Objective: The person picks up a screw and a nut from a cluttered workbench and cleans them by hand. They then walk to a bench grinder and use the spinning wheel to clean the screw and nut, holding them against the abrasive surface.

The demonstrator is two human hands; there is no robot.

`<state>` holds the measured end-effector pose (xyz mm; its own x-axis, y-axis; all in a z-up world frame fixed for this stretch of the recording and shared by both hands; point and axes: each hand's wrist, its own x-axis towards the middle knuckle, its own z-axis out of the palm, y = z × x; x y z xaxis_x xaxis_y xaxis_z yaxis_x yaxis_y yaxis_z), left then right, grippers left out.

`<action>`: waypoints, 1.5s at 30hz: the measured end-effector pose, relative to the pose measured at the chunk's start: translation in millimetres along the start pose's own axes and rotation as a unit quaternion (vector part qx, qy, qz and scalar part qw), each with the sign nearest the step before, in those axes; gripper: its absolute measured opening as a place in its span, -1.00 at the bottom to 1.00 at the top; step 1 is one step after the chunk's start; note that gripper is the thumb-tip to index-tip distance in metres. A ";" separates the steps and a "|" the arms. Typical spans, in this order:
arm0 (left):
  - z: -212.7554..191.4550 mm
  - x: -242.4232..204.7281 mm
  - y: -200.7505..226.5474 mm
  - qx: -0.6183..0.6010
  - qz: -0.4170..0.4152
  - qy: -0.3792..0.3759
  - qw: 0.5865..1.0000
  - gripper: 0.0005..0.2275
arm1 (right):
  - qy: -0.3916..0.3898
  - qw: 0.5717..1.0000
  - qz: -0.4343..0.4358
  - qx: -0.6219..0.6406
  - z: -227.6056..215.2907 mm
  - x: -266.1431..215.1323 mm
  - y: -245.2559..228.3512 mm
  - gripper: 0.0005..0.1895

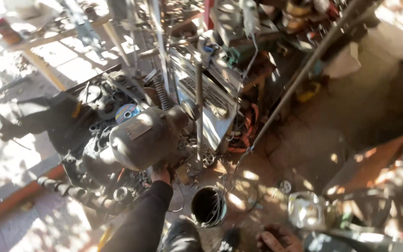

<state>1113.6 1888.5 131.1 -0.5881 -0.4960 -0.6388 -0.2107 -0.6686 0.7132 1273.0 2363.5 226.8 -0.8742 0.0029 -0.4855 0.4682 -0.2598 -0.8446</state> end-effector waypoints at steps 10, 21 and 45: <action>60.9 -93.1 28.2 0.082 -0.011 -0.029 0.996 -0.77 | -0.220 0.969 0.113 -0.017 228.6 78.2 -135.2 -0.88; 133.8 -118.4 45.0 0.417 0.323 -0.148 0.837 -0.76 | -0.114 0.990 0.039 -0.077 292.7 213.9 -127.4 -0.93; 194.2 -55.5 1.0 0.532 0.505 0.040 0.678 -0.82 | -0.101 0.966 0.105 -0.212 301.1 318.6 -150.6 -0.83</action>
<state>994.3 2023.0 223.3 -0.8173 -0.4598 0.3473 -0.2009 0.7923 0.5761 885.3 2112.7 267.3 -0.7421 -0.2063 -0.6378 0.6105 0.1849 -0.7702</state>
